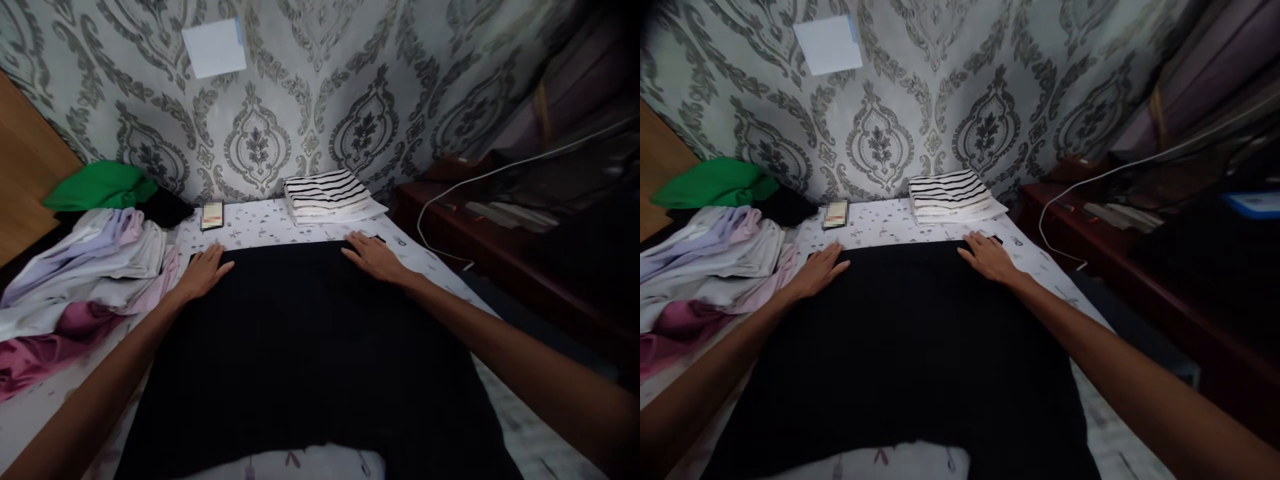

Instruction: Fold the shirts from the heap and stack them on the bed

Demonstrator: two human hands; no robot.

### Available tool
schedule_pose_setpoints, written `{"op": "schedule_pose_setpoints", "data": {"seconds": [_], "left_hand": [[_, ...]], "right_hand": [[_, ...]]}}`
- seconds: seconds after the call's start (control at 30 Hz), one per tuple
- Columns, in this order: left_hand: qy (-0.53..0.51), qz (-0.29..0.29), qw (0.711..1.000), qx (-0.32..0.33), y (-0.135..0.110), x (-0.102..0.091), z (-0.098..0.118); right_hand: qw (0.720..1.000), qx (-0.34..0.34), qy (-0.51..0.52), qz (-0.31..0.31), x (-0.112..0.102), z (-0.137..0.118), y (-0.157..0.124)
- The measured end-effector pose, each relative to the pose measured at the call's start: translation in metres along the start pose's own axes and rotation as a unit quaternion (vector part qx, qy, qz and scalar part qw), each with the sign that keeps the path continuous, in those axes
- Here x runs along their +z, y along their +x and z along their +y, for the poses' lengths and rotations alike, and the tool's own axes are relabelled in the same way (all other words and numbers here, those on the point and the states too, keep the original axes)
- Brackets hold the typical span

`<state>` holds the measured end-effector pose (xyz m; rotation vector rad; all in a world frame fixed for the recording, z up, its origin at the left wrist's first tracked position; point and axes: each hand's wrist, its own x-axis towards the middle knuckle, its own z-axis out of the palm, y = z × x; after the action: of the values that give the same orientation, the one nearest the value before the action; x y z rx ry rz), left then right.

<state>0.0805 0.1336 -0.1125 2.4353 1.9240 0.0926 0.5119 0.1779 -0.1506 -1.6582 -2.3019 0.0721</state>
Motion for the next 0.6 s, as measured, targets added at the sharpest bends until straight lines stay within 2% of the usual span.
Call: {"op": "schedule_pose_setpoints", "data": {"seconds": [0.07, 0.17, 0.23, 0.3, 0.4, 0.53, 0.6], "left_hand": [[0.012, -0.005, 1.000, -0.005, 0.002, 0.009, -0.006], [0.011, 0.000, 1.000, -0.003, 0.001, 0.011, -0.012], [0.007, 0.011, 1.000, -0.002, -0.002, 0.006, -0.010], [-0.002, 0.036, 0.999, 0.007, -0.006, -0.001, 0.002], [-0.047, 0.071, 0.994, 0.071, -0.013, -0.014, 0.043], [-0.141, 0.049, 0.963, 0.225, -0.016, -0.022, 0.130], [-0.135, 0.037, 0.951, 0.276, -0.013, -0.019, 0.170]], "right_hand": [[1.000, 0.015, 0.008, -0.014, 0.001, 0.001, -0.002], [0.999, 0.029, 0.043, -0.016, -0.007, 0.000, -0.005], [0.995, 0.033, 0.092, 0.012, -0.018, 0.000, -0.009], [0.987, 0.043, 0.144, 0.054, -0.031, 0.000, -0.018], [0.976, 0.078, 0.184, 0.087, -0.049, -0.004, -0.040], [0.975, 0.064, 0.199, 0.075, -0.061, -0.022, -0.071], [0.976, 0.036, 0.205, 0.056, -0.062, -0.032, -0.083]]}}
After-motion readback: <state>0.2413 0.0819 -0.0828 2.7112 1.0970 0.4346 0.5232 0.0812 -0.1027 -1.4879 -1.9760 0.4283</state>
